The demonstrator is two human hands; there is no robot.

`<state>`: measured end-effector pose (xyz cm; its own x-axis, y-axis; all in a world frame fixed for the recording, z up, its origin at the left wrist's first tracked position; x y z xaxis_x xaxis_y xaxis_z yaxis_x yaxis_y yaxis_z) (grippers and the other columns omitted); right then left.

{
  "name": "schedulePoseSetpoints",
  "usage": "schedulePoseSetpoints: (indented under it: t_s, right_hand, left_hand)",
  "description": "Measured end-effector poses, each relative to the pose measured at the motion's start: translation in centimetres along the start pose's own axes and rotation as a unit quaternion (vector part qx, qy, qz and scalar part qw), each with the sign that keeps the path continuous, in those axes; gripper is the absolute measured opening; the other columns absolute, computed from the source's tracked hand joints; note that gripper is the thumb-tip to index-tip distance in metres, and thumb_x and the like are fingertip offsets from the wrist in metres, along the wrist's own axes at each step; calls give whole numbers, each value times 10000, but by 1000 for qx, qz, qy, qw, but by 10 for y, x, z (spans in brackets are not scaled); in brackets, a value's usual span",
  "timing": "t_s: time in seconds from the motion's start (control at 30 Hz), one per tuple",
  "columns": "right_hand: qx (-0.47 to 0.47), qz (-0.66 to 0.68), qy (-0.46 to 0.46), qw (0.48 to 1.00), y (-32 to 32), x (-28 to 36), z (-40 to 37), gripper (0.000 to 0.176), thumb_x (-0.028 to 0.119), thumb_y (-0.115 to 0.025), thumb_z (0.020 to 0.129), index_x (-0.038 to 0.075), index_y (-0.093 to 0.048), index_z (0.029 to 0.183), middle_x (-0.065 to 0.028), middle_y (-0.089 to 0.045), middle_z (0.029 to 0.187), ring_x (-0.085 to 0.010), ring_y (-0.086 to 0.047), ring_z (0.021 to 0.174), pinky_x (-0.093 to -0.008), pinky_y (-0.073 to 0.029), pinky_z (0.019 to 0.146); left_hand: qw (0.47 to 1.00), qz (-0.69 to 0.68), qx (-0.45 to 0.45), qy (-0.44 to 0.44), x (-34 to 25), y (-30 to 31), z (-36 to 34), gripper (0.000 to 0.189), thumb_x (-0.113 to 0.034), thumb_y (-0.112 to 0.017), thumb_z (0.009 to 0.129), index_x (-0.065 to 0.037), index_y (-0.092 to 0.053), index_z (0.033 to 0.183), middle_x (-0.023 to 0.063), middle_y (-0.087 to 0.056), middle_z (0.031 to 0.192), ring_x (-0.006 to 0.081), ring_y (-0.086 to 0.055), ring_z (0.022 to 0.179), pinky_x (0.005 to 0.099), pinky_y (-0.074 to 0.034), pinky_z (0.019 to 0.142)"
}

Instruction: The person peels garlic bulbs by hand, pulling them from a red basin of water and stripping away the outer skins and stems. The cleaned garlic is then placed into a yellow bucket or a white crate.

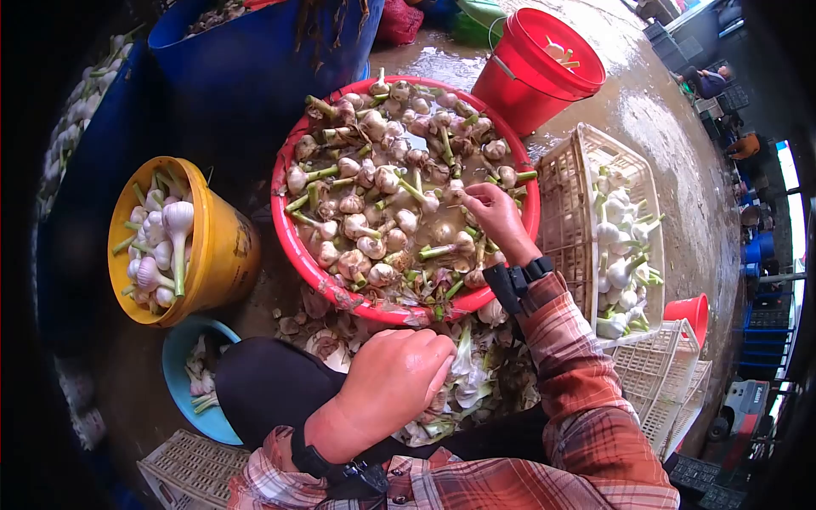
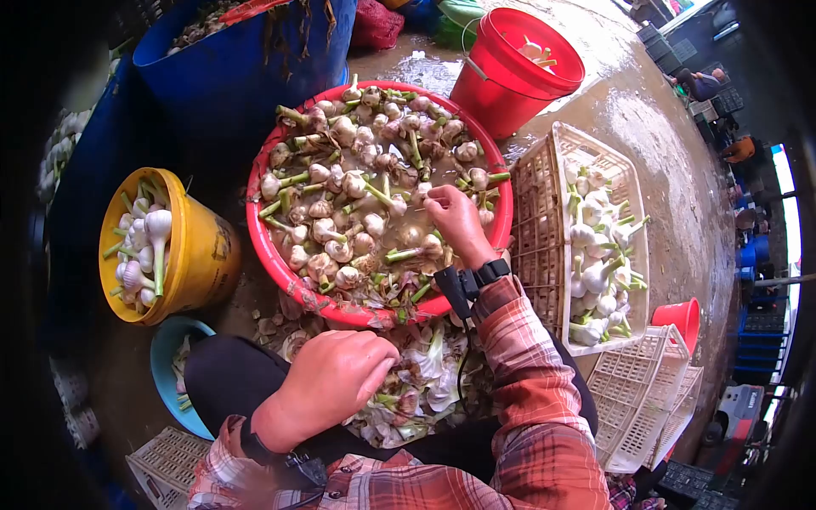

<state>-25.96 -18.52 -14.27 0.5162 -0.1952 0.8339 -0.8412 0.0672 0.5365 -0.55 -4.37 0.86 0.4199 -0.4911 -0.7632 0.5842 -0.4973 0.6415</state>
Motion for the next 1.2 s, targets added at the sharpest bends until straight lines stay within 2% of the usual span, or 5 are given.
schedulePoseSetpoints:
  t_s: [0.1, 0.37, 0.7, 0.9, 1.2]
  right_hand:
    - [34, -253, 196, 947, -56, -7, -16, 435, 193, -748, 793, 118, -651, 1211, -167, -634, 1120, -360, -616, 1076, -446, -529, 914]
    - [193, -437, 41, 877, -100, -35, -4, 637, 412, -802, 725, 66, -624, 1229, -278, -558, 1248, -460, -576, 1132, -489, -505, 974]
    - [157, -216, 23, 963, -64, -33, -58, 110, 118, -661, 834, 47, -699, 908, -178, -689, 841, -395, -672, 828, -461, -537, 767]
    - [16, -241, 193, 951, -77, -5, 1, 434, -17, -593, 789, 120, -627, 1199, -174, -584, 1215, -404, -594, 1085, -485, -512, 923]
    - [76, 161, -104, 978, -64, 22, -39, 415, 398, -671, 975, 68, -518, 1176, -80, -677, 882, -156, -677, 651, -285, -520, 519]
  left_hand:
    - [1000, 3, 10, 9, 7, -4, 1, 87, -182, -673, 902, -99, -647, 903, 81, -609, 767, 314, -637, 751, 431, -502, 698]
    - [1000, 27, 1, 9, 4, -2, 5, 119, -209, -684, 897, -100, -638, 904, 93, -600, 764, 320, -634, 761, 447, -493, 678]
    - [998, 67, 8, 7, 3, -8, -9, 121, -201, -686, 887, -96, -636, 919, 80, -643, 835, 311, -650, 809, 436, -513, 690]
    - [998, 62, -13, 11, 2, -5, -4, 114, -196, -686, 891, -98, -646, 932, 87, -647, 837, 318, -652, 801, 439, -515, 694]
    - [994, 28, -81, 67, 14, 14, 6, 163, -209, -690, 904, -86, -669, 1009, 90, -659, 894, 312, -661, 836, 413, -526, 717]
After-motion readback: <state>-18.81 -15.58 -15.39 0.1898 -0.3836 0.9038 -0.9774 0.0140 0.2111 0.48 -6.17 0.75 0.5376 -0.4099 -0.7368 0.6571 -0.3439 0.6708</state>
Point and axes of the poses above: each hand's wrist, its own z-axis towards the middle knuckle, its own y-axis out of the back of the hand, x = y × z, the point moved 5 cm from there along z, towards the middle knuckle
